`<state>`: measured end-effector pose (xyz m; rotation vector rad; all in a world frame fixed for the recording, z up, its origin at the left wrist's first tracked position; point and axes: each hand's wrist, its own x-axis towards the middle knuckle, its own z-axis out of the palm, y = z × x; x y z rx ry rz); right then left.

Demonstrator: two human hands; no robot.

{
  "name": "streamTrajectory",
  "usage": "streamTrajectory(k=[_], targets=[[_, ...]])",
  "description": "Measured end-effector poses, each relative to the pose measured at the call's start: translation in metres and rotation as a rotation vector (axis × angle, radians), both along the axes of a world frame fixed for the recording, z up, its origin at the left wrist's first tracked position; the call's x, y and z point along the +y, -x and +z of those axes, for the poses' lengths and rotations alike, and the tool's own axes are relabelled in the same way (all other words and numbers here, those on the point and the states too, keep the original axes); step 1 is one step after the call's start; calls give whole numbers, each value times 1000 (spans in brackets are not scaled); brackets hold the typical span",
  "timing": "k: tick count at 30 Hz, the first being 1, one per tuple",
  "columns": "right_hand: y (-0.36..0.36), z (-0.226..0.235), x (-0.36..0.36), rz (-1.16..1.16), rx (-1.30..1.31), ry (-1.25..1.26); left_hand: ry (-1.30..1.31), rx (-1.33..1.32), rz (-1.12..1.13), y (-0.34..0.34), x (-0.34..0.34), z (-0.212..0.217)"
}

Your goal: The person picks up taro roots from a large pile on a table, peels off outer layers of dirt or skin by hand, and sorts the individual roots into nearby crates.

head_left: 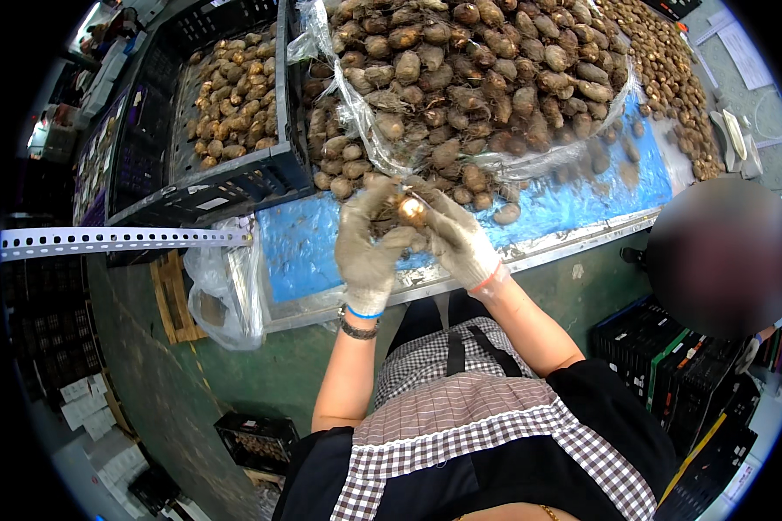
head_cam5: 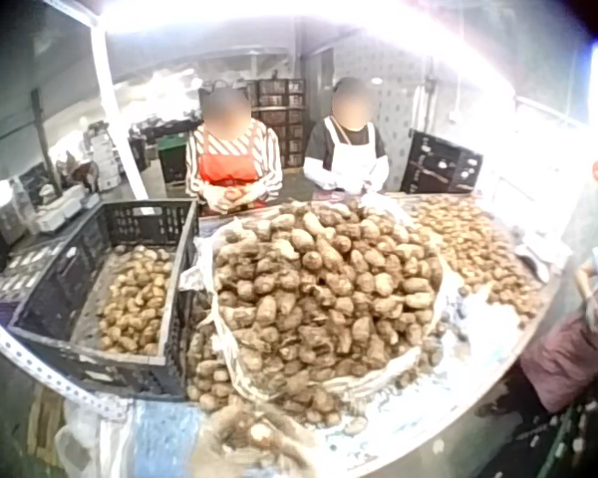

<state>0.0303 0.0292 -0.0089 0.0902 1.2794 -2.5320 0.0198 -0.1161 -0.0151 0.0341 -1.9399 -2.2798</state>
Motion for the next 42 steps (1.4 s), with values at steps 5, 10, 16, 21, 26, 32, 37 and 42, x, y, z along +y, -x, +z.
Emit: streamTrajectory(k=[5,10,16,21,26,32,37,42], targets=[[-3,7,-6,-2,14,-129,180,78,91,-4,3,0],[-3,-8,-2,-19,109,-304,527,242,105,3,-3,1],[8,-17,10,-23,78,387,209,-189,145,4,-27,-13],[3,-23,2,-168,304,-290,599,365,151,5,-2,3],[0,-25,4,-59,394,-615,588,501,125,7,1,-2],[4,4,7,43,-17,-238,494,364,86,2,2,5],[0,3,-1,-48,-8,-236,324,258,105,2,13,3],[-4,2,-1,-37,25,-322,367,97,107,5,13,17]])
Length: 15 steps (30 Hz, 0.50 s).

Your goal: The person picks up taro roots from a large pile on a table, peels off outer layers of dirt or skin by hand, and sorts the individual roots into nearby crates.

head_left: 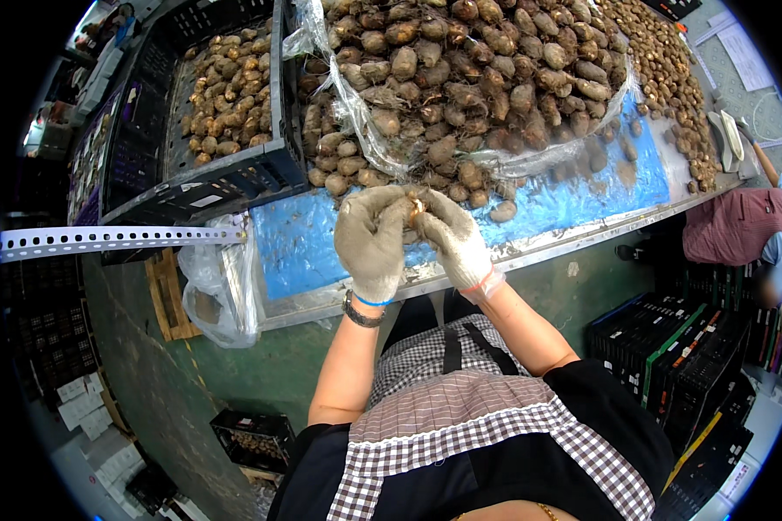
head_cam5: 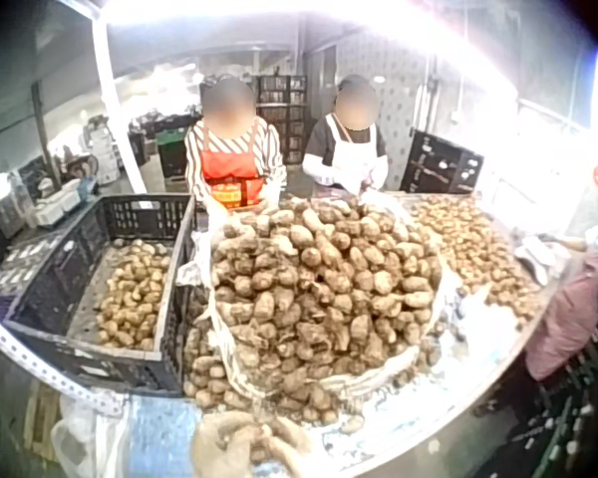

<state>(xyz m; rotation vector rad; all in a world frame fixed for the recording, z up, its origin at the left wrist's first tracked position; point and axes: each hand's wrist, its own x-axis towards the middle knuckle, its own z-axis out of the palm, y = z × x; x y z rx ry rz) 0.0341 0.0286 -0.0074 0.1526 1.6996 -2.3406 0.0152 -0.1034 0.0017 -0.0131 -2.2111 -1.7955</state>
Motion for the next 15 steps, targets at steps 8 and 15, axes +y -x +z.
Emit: streamTrajectory(k=[8,15], targets=[[7,14,5,-6,54,92,-275,-287,87,16,-28,-28],[8,-2,1,-66,37,94,57,39,-145,3,-13,-13]])
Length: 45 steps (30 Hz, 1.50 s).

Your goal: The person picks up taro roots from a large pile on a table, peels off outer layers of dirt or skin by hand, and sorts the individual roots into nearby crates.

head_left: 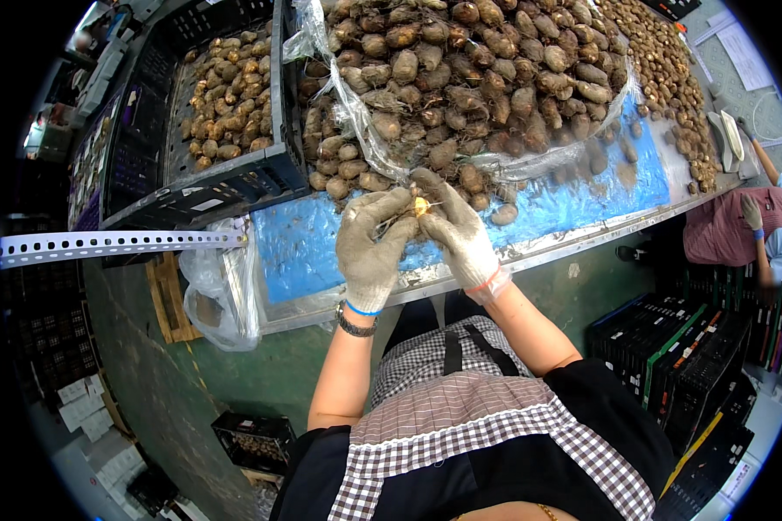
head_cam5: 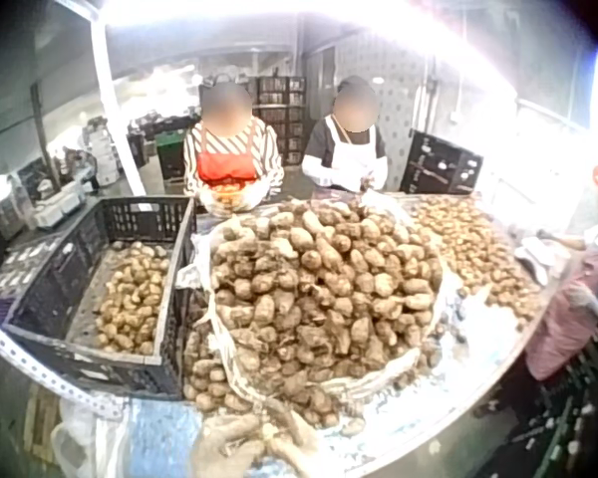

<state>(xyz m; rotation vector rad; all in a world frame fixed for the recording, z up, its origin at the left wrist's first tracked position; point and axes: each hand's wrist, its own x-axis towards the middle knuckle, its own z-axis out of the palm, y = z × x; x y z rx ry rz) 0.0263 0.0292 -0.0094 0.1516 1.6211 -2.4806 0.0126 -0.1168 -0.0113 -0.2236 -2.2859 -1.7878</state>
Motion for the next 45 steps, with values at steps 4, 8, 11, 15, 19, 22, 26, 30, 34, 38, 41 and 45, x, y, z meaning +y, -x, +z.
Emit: streamTrajectory(k=[4,8,11,15,19,22,26,30,34,38,41,45], targets=[[-2,3,-3,-23,44,-6,-4,-70,62,5,-5,-6],[-2,3,-1,4,147,-144,-227,-270,182,16,-12,-12],[-1,12,1,-9,63,-34,-235,-208,71,10,-14,0],[-1,11,2,13,44,-66,82,101,-52,4,-6,-1],[-1,0,2,30,13,-92,-45,10,80,4,0,-1],[-2,11,1,17,33,-58,-146,-87,254,15,0,-3],[2,4,5,-63,166,-152,-386,-390,166,17,-20,-10],[0,4,0,-64,153,-77,-520,-635,-75,3,2,25],[-1,-1,-4,-101,159,-100,-428,-261,-10,-3,10,4],[-2,-18,-1,-60,188,-235,-407,-384,121,-1,8,-3],[-2,-19,-2,-115,208,-200,-383,-412,152,9,1,-9],[3,-14,1,-125,385,-501,-211,-265,46,1,10,12]])
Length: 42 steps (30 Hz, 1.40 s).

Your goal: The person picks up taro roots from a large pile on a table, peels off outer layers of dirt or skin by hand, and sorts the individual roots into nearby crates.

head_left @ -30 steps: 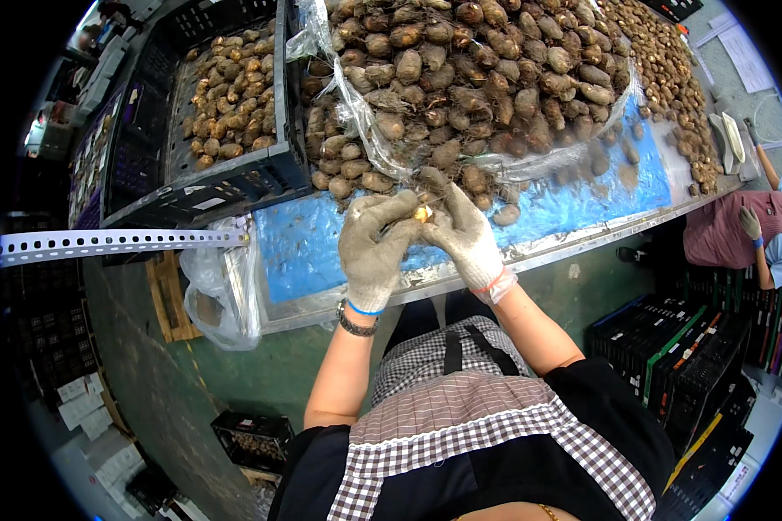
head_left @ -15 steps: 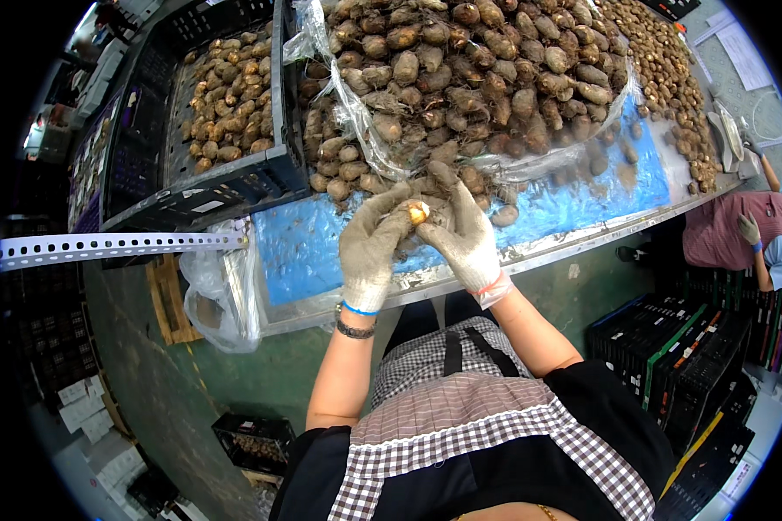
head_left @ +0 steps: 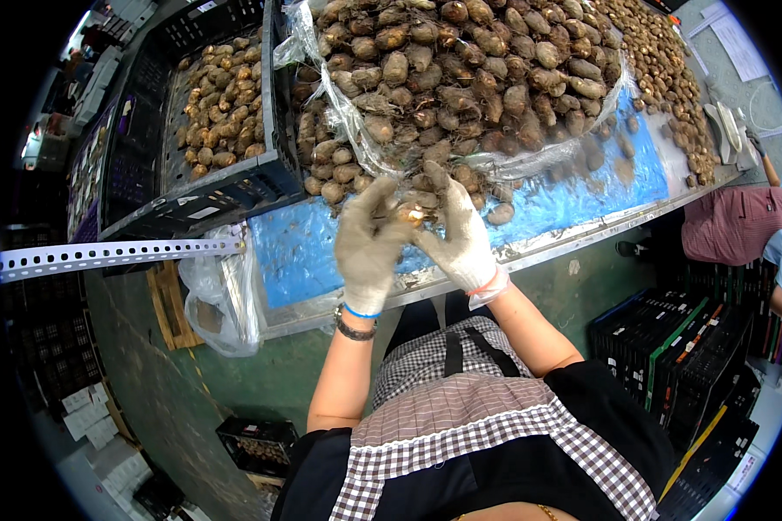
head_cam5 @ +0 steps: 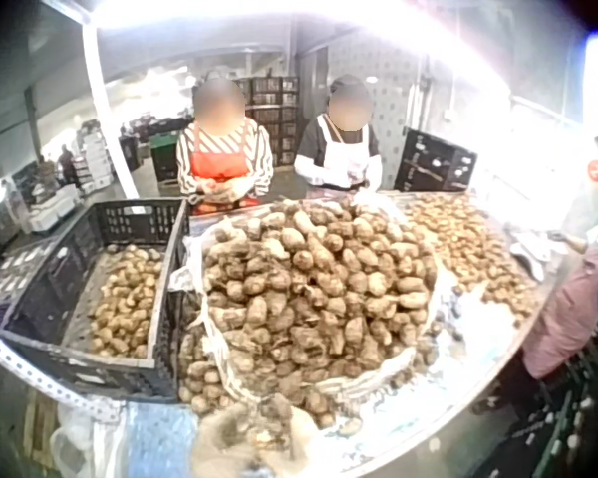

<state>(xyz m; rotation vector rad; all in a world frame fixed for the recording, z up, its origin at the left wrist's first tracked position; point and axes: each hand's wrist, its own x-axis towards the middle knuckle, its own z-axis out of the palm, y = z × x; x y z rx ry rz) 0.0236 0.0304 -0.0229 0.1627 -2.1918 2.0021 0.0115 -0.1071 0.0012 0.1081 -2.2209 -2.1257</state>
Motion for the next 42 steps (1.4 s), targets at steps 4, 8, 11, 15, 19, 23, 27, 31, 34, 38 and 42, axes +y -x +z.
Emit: streamTrajectory(k=[4,8,11,15,19,23,27,31,34,38,42], targets=[[0,-1,-1,-17,150,-245,46,138,-41,-6,9,-10],[-6,0,1,-42,92,-355,-81,42,11,-5,14,-9],[-10,-2,-2,-107,141,-334,-153,-59,62,-1,18,-8],[-13,-10,-2,-20,71,-178,-183,-40,94,2,17,-14],[-14,-9,-2,36,-77,154,-202,-41,204,9,5,-25],[-15,-5,5,64,-172,412,-269,-143,159,9,-9,-25],[-15,-1,4,73,-210,544,-318,-127,-101,-8,3,3],[-17,13,2,101,-226,562,93,246,-32,-10,3,-9],[-16,7,1,119,-195,468,235,457,-51,-2,2,-8],[-18,14,5,119,-198,520,-57,12,100,3,1,-7],[-15,23,14,122,-176,551,-305,-216,177,12,-26,-18]])
